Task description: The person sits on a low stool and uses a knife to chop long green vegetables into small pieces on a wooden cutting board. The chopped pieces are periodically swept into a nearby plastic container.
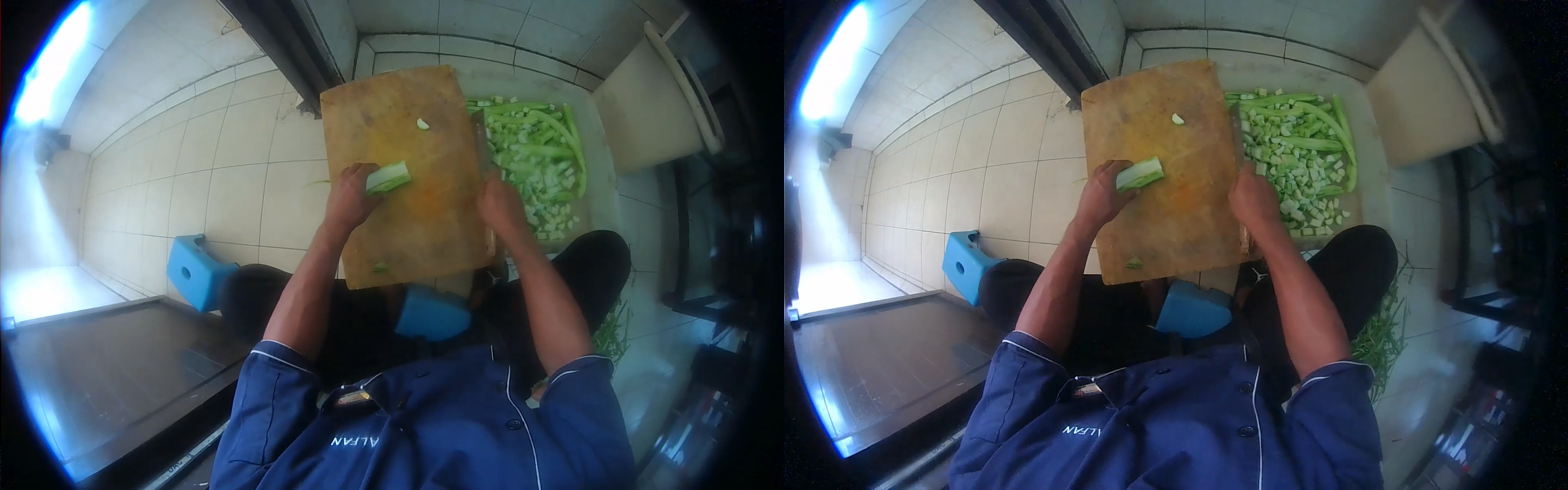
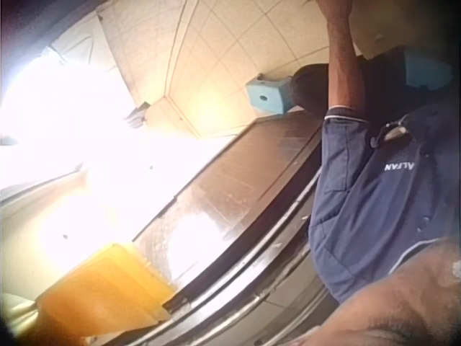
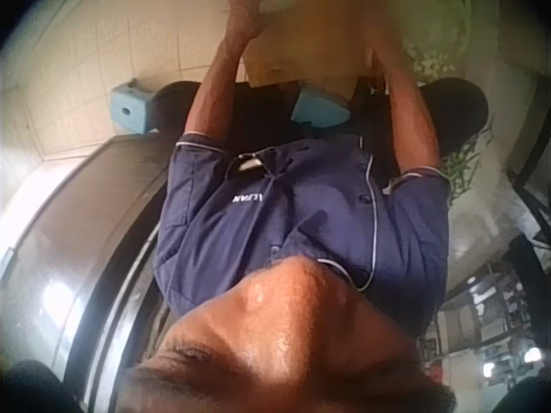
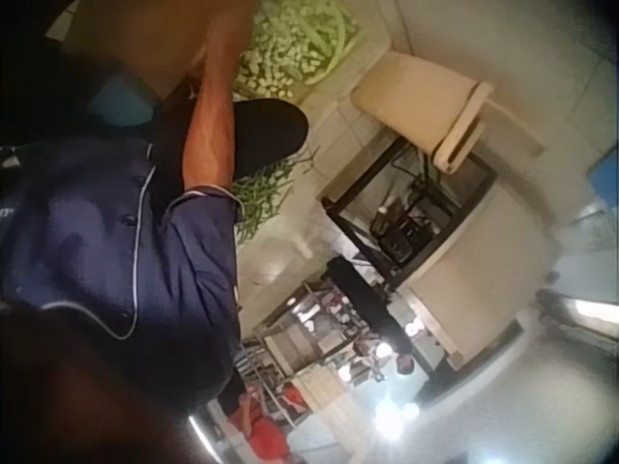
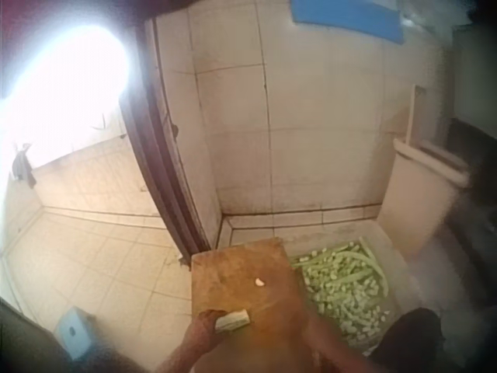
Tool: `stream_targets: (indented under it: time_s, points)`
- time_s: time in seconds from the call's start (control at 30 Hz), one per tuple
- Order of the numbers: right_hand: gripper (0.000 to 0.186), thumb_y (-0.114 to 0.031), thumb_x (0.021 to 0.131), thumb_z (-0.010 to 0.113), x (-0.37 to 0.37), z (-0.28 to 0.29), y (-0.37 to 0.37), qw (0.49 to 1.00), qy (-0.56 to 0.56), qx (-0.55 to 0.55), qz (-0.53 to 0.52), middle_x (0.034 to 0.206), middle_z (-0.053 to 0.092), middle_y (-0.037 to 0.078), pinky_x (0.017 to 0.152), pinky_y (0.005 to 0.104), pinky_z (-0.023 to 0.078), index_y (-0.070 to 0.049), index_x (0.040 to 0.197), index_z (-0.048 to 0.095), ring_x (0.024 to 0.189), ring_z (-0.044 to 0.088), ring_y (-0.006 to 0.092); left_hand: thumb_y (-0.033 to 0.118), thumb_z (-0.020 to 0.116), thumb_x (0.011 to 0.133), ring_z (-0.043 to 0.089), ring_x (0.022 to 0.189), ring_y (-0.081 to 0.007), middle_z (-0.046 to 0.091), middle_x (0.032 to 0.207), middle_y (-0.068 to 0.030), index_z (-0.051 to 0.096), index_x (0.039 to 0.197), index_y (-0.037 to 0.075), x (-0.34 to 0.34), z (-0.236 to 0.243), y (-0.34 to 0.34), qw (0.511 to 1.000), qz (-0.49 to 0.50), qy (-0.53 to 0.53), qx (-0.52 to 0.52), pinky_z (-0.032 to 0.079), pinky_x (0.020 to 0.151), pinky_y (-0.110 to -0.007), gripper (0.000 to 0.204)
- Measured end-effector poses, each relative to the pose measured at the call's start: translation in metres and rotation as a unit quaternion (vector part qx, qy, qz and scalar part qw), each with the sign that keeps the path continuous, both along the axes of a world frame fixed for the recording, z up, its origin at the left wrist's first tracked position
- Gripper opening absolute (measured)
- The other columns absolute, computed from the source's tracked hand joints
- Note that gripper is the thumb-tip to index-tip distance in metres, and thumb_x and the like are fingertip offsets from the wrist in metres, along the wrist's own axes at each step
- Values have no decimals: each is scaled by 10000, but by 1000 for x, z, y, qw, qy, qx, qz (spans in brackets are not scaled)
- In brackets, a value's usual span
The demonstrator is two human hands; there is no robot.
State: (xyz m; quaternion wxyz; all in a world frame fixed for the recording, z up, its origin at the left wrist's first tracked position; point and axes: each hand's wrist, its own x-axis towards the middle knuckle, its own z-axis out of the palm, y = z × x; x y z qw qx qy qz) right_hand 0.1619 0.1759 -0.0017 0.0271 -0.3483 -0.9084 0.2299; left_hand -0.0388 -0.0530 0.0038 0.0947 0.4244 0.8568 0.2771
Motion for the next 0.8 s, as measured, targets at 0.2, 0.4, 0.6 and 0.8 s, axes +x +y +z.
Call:
stream_targets:
  time_s: [0.2,0.4,0.6,0.8]
  points:
    - [212,-199,988,479,7,14,-26,996,61,3,59,733,651,277,670,590,505,-1,1064,496,727,645,491,195,816,760,596,1127,-361,645,1189,-167,623,1229,48,15,-8,28,997,-34,-15,66,491,961,-431,529]
    - [192,-213,993,476,4,20,-56,993,24,-25,113,713,638,282,641,592,486,-35,1063,492,703,638,489,223,797,789,641,1033,-350,691,1102,-159,692,1166,38,12,-10,29,997,-13,11,78,504,928,-411,433]
    - [199,-219,988,486,1,25,-60,994,17,-14,103,716,637,278,663,594,485,-34,1062,490,698,633,493,233,771,821,654,972,-346,696,1046,-152,712,1133,51,10,-6,30,997,-17,13,70,511,862,-427,366]
    - [205,-213,989,484,0,24,-53,994,28,-22,101,717,638,276,658,587,487,-22,1063,487,692,636,484,243,778,812,650,969,-338,689,1042,-140,723,1093,54,9,-6,29,995,-35,16,89,515,857,-415,343]
